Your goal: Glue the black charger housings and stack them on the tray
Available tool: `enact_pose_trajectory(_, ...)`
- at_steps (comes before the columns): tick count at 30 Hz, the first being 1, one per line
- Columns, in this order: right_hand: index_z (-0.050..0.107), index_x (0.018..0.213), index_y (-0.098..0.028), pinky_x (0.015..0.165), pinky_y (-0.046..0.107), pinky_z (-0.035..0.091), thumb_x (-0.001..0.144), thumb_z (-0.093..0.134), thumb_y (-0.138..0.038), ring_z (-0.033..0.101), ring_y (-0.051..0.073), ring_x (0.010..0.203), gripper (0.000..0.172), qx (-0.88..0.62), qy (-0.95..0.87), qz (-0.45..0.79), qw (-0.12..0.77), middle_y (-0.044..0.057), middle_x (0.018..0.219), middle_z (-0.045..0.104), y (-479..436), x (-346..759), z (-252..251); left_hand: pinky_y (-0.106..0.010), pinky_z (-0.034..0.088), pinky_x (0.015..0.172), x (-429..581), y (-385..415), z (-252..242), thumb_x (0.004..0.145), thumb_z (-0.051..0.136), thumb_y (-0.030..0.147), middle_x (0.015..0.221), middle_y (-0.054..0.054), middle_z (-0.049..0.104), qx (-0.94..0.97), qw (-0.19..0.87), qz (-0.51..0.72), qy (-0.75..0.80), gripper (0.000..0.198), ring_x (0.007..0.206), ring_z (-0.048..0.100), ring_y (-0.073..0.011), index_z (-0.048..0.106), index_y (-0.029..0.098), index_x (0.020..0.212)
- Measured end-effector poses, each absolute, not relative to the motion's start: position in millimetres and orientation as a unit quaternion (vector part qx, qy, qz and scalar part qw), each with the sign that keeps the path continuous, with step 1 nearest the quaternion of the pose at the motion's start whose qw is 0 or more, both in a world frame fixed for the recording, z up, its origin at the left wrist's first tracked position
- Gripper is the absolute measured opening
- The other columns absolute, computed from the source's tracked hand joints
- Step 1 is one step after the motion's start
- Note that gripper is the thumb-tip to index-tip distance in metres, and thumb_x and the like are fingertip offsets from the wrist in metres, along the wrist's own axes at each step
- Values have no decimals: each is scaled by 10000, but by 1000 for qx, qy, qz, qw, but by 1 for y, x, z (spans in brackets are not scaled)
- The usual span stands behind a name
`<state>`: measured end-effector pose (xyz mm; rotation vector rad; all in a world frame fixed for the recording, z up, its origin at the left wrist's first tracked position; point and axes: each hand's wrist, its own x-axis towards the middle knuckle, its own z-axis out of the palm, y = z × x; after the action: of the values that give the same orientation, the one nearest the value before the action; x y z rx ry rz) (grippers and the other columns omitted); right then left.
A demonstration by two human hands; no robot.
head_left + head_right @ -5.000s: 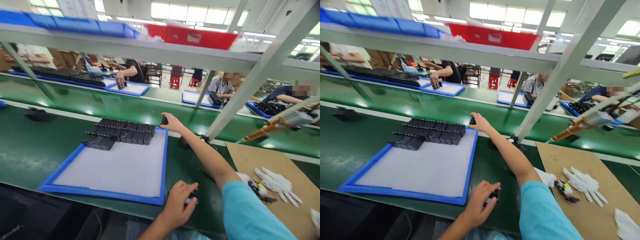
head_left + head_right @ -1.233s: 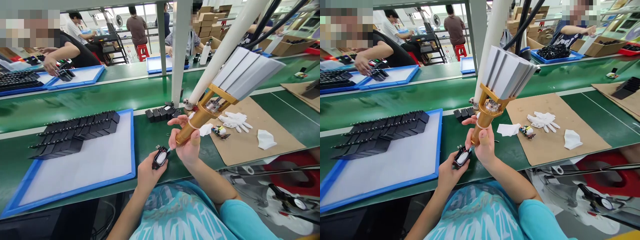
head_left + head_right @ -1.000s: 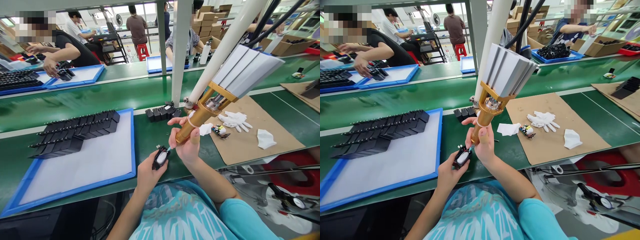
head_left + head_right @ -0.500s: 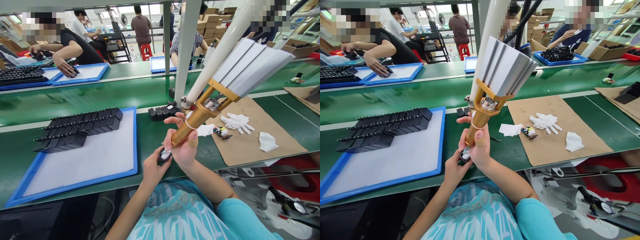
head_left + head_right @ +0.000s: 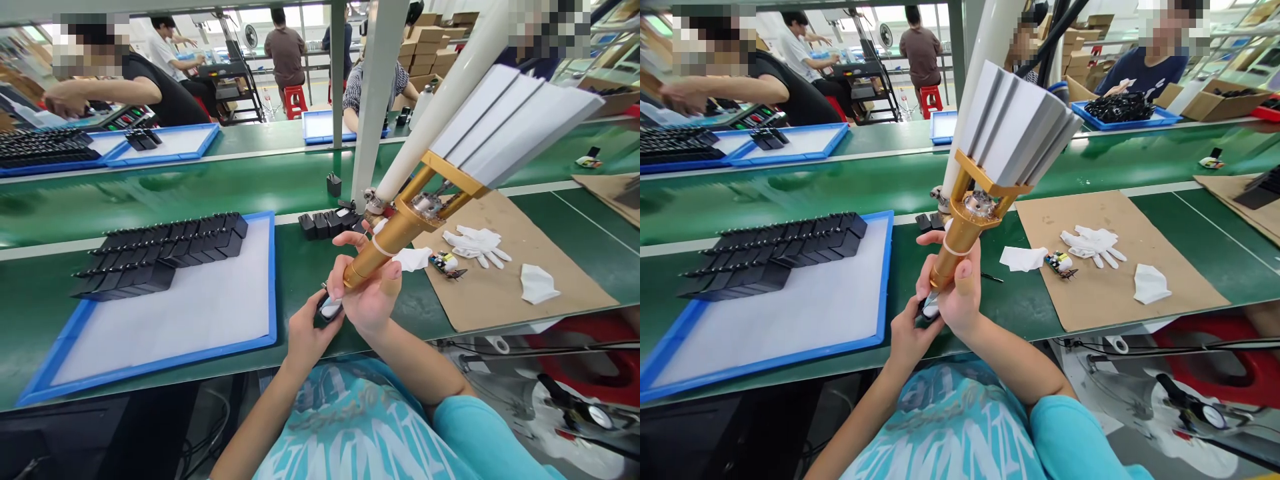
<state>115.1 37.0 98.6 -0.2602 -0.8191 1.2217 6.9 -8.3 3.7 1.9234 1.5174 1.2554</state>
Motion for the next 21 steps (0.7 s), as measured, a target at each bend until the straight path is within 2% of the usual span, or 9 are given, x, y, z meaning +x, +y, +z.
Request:
enact_pose_trajectory(5,437,1000,-277,314,239,390,857,412,-633,532,69,398,385,-145,-355,549,743,21,1049,612,41,120,98,-351,541,835,-8,-3,-2,778,686,272,1020,-72,694,695,212,383,570,383,941,661,-213,609,202,1147)
enact_pose_trajectory(8,439,993,-282,326,250,404,879,368,-623,534,70,402,367,-179,-346,542,745,17,1064,612,43,127,96,-423,481,983,-17,2,-2,784,690,312,1230,-95,642,694,259,354,571,438,1153,586,-247,602,228,1205)
enact_pose_trajectory(11,448,986,-284,329,247,398,880,376,-617,521,65,405,357,-200,-342,525,753,6,1058,611,45,135,94,-441,384,1096,-19,10,1,913,516,397,1382,-77,557,662,331,364,566,403,1292,496,-232,576,245,1281)
enact_pose_trajectory(14,451,975,-279,332,247,396,886,387,-598,523,69,411,337,-196,-337,524,757,1,1041,606,46,141,91,-393,406,1083,-14,18,5,989,325,414,1295,-64,632,622,387,367,574,433,1237,557,-200,620,230,1247)
enact_pose_trajectory(16,451,977,-280,334,246,397,890,388,-590,524,70,411,328,-196,-338,524,757,-2,1024,603,46,145,90,-364,463,1023,-11,20,7,969,397,427,1214,-57,681,636,372,361,572,401,1154,617,-200,638,230,1222)
enact_pose_trajectory(19,445,980,-276,338,246,401,887,392,-593,526,69,412,334,-199,-344,525,753,-1,1014,600,46,148,88,-339,515,933,-8,16,10,908,550,392,1133,-44,714,712,271,350,545,331,1036,666,-199,651,248,1189)
enact_pose_trajectory(21,439,989,-269,341,249,407,882,394,-602,523,67,411,352,-201,-349,526,749,3,1017,599,46,150,87,-330,520,912,-7,13,10,898,576,350,1115,-43,716,752,204,344,525,288,1003,671,-192,661,247,1153)
